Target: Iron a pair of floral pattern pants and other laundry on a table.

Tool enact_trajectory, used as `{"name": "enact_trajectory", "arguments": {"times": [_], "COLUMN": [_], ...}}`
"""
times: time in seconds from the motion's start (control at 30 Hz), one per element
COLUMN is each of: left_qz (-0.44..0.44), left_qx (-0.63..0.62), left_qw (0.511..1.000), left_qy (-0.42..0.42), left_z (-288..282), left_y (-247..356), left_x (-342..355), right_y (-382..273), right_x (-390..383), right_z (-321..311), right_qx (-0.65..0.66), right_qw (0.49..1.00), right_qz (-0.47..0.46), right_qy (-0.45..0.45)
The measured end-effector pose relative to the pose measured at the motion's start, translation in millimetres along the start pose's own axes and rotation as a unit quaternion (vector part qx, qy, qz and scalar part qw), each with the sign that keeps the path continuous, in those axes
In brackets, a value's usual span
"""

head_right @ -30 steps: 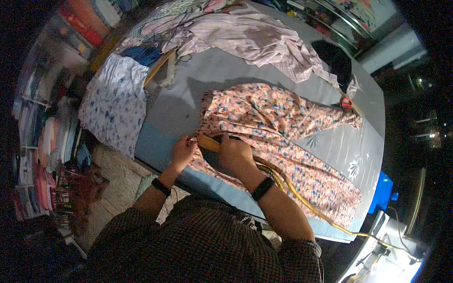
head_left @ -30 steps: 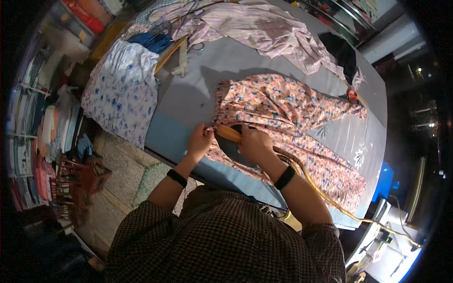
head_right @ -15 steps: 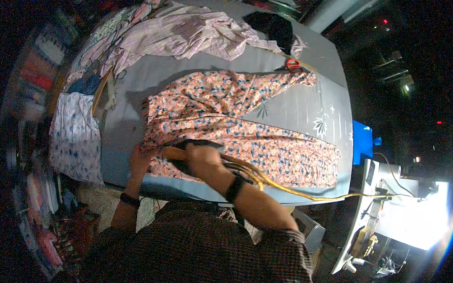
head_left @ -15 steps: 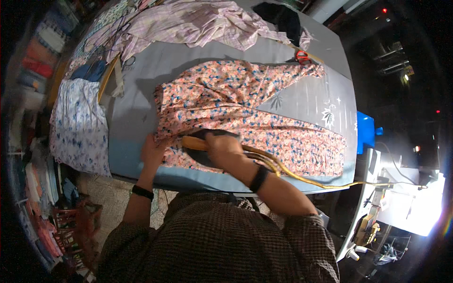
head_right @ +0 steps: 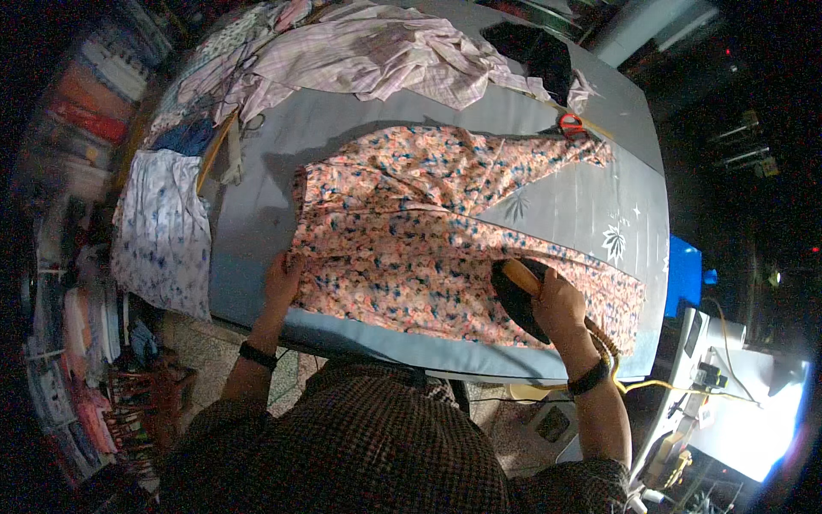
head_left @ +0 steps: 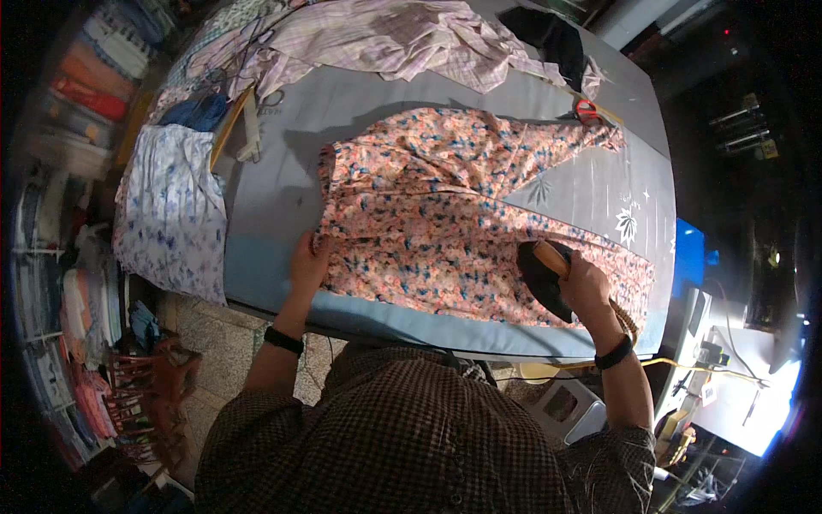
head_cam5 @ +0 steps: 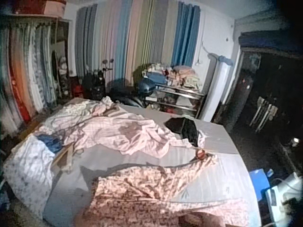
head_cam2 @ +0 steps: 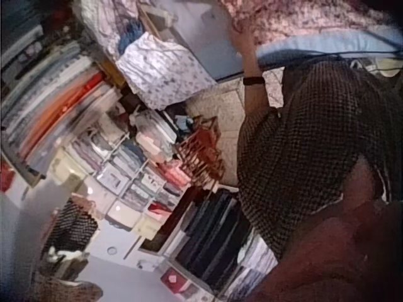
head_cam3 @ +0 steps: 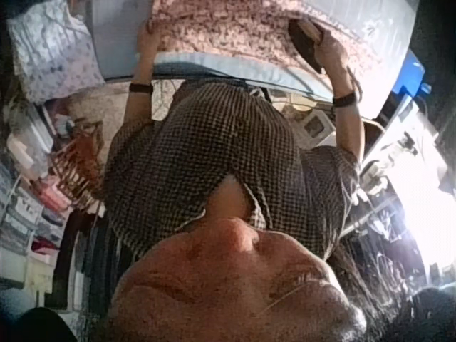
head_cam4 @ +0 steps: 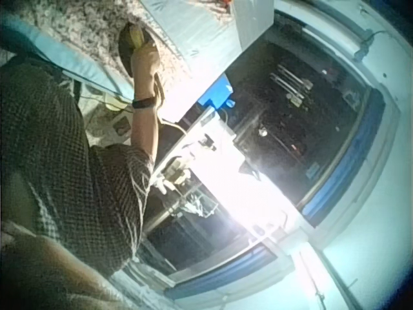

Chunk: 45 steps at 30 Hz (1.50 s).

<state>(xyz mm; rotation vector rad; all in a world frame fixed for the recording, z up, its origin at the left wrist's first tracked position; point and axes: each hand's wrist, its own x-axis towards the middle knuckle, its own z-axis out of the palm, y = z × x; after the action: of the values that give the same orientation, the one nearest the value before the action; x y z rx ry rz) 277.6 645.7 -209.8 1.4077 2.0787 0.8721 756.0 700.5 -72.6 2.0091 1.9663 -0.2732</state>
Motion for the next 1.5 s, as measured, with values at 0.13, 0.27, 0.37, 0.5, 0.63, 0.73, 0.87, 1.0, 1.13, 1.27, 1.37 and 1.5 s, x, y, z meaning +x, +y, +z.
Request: {"name": "enact_trajectory", "arguments": {"times": [0.13, 0.27, 0.37, 0.5, 0.63, 0.73, 0.87, 1.0, 1.13, 1.27, 1.37, 1.5], "left_qz": [-0.174, -0.057, -0.091, -0.070, 0.006, -0.029, 0.134, 0.137, 0.159, 0.048, -0.047, 0.037], "left_qx": [-0.208, -0.096, -0.262, -0.286, -0.182, -0.041, 0.124, 0.280, 0.117, 0.025, 0.100, 0.259], "left_qw": [0.958, 0.992, 0.955, 0.948, 0.982, 0.999, 0.967, 0.930, 0.971, 0.998, 0.994, 0.962], "left_qy": [-0.097, -0.051, -0.109, -0.116, -0.057, -0.016, 0.176, 0.195, 0.138, 0.021, -0.015, 0.075], "left_z": [-9, 6, 11, 7, 23, 15, 10, 29, 108, 165, 173, 165], "left_y": [-12, -5, -33, -72, -48, -48, -29, 90, 120, 135, 150, 118], "left_x": [1, 2, 1, 7, 2, -3, -15, -45, -75, -99, -102, -104], "right_y": [-38, -80, -114, -133, -111, -72, 14, 153, 292, 414, 431, 382], "right_x": [-15, -12, -7, 5, -2, -7, -10, -6, -15, -12, -20, -21], "right_z": [-25, 13, 21, 24, 28, 33, 29, 58, 64, 77, 62, 31], "right_qx": [-0.004, 0.028, 0.045, 0.105, 0.084, 0.114, 0.094, 0.023, -0.103, 0.026, -0.006, -0.059], "right_qw": [0.994, 0.983, 0.984, 0.979, 0.980, 0.974, 0.987, 0.998, 0.994, 0.989, 0.985, 0.996], "right_qz": [-0.108, -0.182, -0.172, -0.173, -0.178, -0.197, -0.129, -0.011, -0.016, 0.124, 0.149, 0.064], "right_qy": [0.015, -0.018, -0.028, -0.013, -0.023, 0.007, -0.034, -0.064, 0.032, 0.083, 0.086, 0.017]}}
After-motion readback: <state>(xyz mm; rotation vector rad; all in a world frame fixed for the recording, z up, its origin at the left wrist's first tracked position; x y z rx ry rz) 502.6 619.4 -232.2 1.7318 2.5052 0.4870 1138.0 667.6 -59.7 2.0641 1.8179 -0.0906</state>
